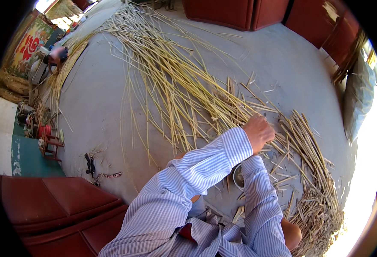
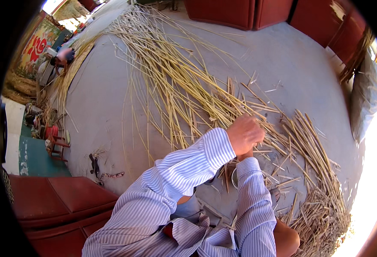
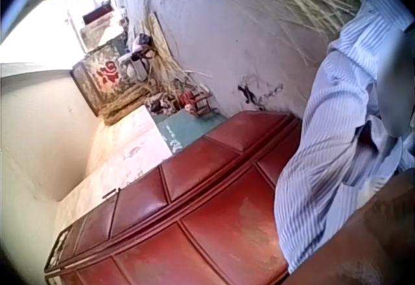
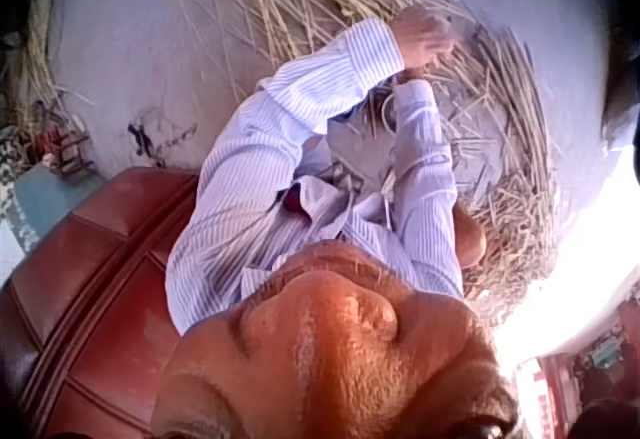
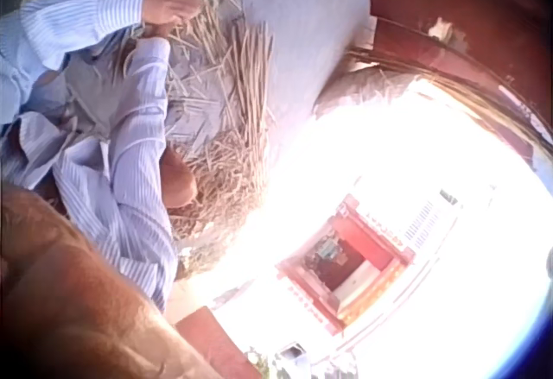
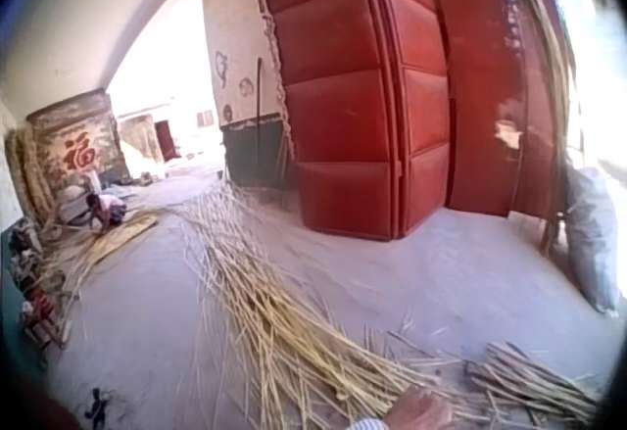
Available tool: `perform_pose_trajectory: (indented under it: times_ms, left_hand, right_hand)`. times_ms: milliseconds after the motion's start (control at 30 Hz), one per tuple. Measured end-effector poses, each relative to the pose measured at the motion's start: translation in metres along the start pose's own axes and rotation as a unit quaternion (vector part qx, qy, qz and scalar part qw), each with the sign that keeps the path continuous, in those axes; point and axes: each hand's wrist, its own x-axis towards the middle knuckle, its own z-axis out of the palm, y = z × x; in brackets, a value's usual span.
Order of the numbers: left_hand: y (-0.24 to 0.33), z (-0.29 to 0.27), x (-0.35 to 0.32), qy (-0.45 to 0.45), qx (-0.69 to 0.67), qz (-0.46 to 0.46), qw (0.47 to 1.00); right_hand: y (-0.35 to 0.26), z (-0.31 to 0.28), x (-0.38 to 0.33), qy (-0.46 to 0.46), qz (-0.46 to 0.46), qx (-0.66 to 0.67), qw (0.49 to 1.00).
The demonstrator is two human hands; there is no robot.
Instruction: The person sits on the floor and repeatedly strips thin fibers from dried plant stalks by hand. The person separates the fibers and places them into a small metal bowl while discarding the remaining stalk pieces.
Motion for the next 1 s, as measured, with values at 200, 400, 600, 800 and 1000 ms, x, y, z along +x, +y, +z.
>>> perform_pose_trajectory:
  times_ms: [200,400,600,800,1000]
  left_hand:
    - [-0.008,0.008,-0.007,0.029,-0.071,0.052,0.996]
    - [0.016,-0.012,0.007,-0.134,0.002,0.000,0.991]
    - [0.035,-0.013,0.016,-0.204,0.009,-0.051,0.978]
    - [0.068,0.001,0.044,-0.253,-0.009,-0.021,0.967]
    - [0.074,0.026,0.057,-0.319,-0.026,-0.032,0.947]
  right_hand:
    - [0.013,-0.128,-0.034,0.164,-0.014,-0.075,0.984]
    - [-0.005,-0.272,-0.083,0.370,-0.059,-0.055,0.925]
    - [-0.020,-0.394,-0.124,0.666,-0.015,0.264,0.698]
    - [-0.009,-0.413,-0.062,0.436,0.009,0.071,0.897]
    - [0.012,-0.456,0.029,0.324,-0.135,0.318,0.881]
